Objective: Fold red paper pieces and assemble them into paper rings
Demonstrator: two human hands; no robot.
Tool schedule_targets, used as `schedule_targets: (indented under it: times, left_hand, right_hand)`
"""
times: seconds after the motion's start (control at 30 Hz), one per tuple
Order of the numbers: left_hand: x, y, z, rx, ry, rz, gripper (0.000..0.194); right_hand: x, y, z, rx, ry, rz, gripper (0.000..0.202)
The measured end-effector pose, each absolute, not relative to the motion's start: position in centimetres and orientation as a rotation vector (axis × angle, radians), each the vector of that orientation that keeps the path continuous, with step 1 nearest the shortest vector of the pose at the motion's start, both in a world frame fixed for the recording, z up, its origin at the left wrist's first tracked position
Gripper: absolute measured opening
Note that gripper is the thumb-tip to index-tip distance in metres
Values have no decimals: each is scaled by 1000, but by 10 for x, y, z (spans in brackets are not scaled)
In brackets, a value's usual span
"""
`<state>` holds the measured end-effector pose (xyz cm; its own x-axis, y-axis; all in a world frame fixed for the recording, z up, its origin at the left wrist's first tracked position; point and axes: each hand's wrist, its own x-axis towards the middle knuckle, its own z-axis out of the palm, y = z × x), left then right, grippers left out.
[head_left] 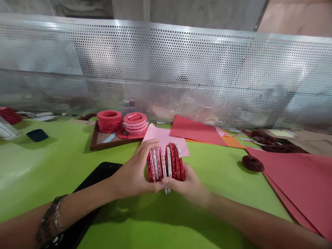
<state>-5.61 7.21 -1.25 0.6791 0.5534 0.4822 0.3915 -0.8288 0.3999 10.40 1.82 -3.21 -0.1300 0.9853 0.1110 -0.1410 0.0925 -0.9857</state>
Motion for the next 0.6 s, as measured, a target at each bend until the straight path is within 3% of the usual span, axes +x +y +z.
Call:
schedule_targets:
  times: [0.1,0.33,0.6]
  left_hand:
    - [-56,69,-8,2641,711,878,77]
    - [-58,73,-3,2755,584,806,69]
    - [-56,71,-5,2707,648,871,68]
  right_hand:
    - [105,19,-31,-911,-1312,1365,38]
    - [107,18,-26,-882,-1326,1428,36]
    - [109,20,-35,-975,-1130,1301,20]
